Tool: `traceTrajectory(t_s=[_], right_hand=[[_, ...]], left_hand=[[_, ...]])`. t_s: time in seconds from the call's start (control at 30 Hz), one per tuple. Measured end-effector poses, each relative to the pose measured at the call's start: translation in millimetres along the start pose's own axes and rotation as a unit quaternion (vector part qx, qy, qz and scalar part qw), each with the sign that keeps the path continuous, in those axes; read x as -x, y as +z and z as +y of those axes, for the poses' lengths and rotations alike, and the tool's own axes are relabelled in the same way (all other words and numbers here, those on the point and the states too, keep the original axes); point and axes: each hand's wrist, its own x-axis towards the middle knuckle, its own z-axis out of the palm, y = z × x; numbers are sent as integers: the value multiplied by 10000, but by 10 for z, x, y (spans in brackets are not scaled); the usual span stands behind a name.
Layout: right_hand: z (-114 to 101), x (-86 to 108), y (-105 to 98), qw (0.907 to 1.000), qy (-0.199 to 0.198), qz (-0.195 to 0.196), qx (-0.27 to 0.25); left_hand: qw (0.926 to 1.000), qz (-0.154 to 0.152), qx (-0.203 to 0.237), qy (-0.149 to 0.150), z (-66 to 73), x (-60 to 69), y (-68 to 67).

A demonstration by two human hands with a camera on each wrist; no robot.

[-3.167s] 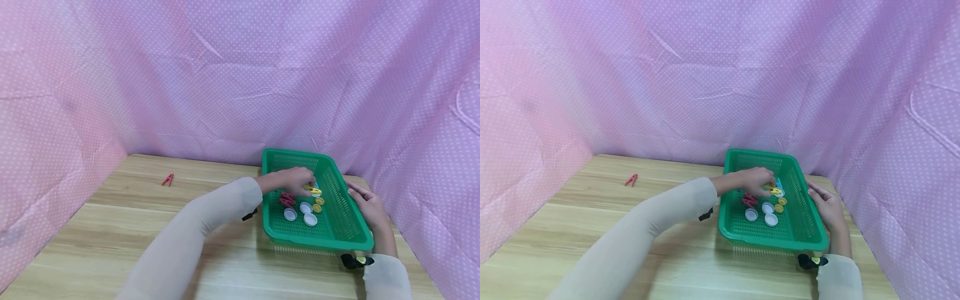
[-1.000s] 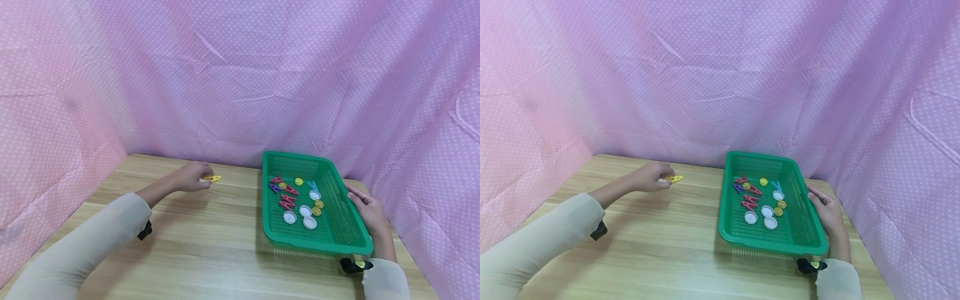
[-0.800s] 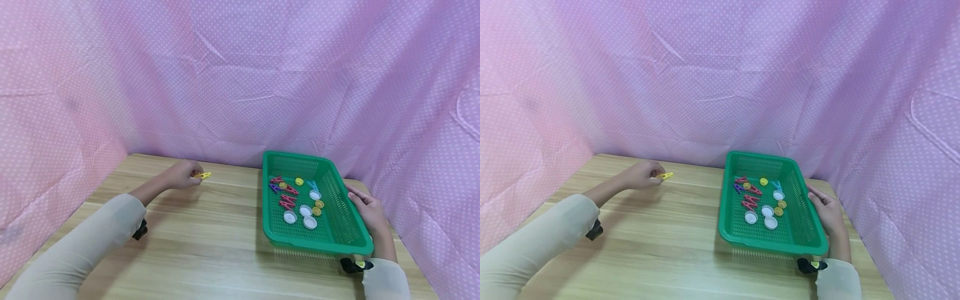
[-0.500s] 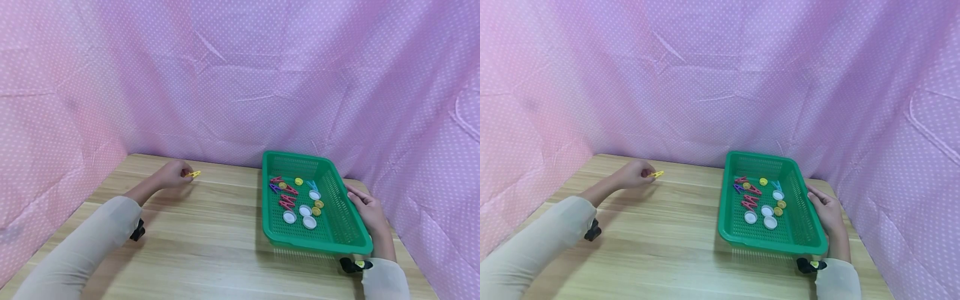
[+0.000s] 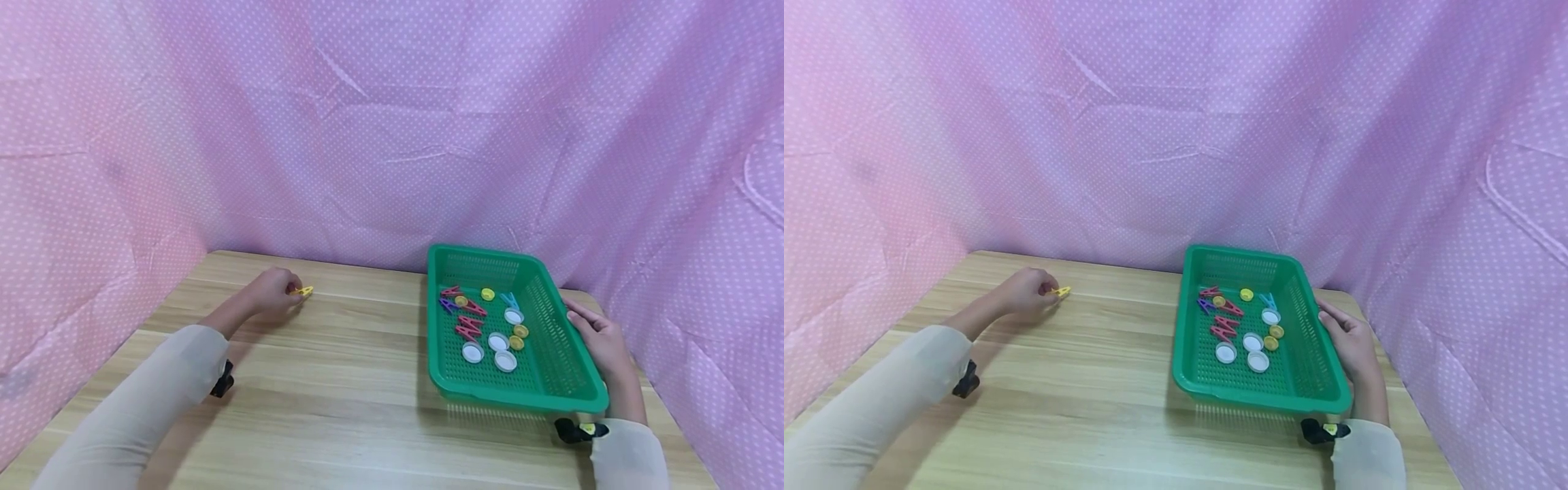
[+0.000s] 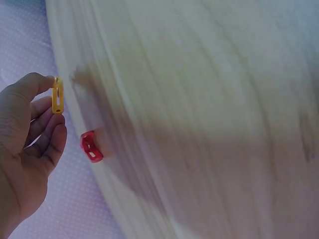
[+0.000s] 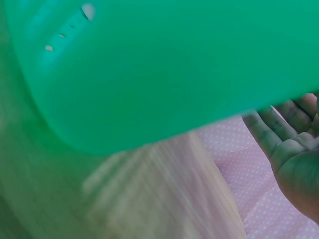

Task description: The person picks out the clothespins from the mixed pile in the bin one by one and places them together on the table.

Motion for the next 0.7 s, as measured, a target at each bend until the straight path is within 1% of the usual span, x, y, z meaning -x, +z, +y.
traceTrajectory(t_s=[0.1, 0.27, 0.4, 0.5, 0.57, 0.7], right_hand=[[-7, -5, 4, 10000, -6, 1, -14], [0, -5, 8, 10000, 34, -6, -29], [5, -4, 8, 9999, 16, -22, -117], [5, -1, 6, 9999, -30, -40, -141], [5, 0, 6, 9999, -50, -44, -131], [14, 0, 6, 9999, -53, -45, -116]], left_hand=[[9999, -93, -78, -46, -12, 3, 31], [9995, -225, -203, 38, -19, 10, 43], [9991, -332, -195, 199, -12, 13, -12], [9983, -434, -126, 380, -16, 3, -51], [9974, -516, -81, 489, -24, -9, -55], [9964, -643, -1, 557, -54, -25, -25]])
